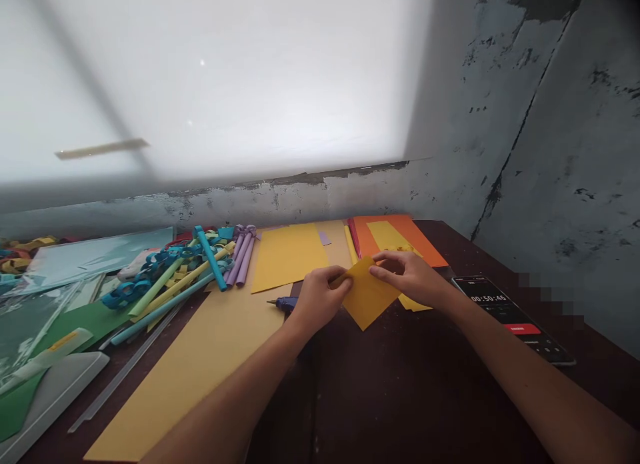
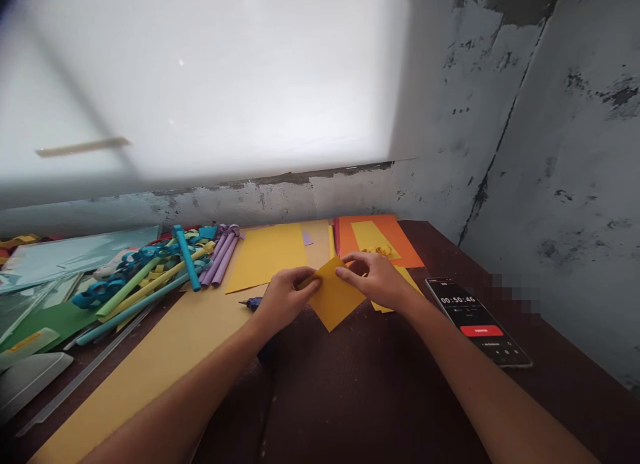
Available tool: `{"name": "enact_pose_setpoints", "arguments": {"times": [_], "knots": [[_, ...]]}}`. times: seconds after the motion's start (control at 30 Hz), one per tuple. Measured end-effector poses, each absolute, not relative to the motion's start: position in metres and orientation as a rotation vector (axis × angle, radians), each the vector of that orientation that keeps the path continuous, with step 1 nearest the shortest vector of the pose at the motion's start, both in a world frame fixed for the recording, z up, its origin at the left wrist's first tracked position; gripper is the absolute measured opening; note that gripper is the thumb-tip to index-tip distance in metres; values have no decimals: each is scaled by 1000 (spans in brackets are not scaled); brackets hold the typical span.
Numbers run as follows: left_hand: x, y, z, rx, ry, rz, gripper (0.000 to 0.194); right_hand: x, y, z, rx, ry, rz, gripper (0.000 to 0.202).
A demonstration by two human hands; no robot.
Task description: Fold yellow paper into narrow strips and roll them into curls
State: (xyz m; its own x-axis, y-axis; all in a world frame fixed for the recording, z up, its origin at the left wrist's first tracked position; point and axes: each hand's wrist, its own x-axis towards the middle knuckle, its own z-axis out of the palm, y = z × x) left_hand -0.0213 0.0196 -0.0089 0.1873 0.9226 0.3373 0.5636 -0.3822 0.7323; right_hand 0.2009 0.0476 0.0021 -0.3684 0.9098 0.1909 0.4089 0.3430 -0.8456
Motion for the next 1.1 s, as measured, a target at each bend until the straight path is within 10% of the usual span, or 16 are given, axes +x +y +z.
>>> {"name": "enact_pose_setpoints", "arguments": {"times": [0.23,0.47,0.77,1.1], "knots": [[-19,17,-8,2109,1418,1161,18,201,56,-5,-1097,-1849,1070,19],[-13,4,-9,2455,1339,979,66,198,56,-5,-1186,-1681,1164,16],[-13,10,-10,2159,1482,1151,20,187,53,-6,-1087,-1483,1425,28],[-16,12,-8,1983,1395,1245,35,187,54,-12,-999,-1749,1139,35]]}}
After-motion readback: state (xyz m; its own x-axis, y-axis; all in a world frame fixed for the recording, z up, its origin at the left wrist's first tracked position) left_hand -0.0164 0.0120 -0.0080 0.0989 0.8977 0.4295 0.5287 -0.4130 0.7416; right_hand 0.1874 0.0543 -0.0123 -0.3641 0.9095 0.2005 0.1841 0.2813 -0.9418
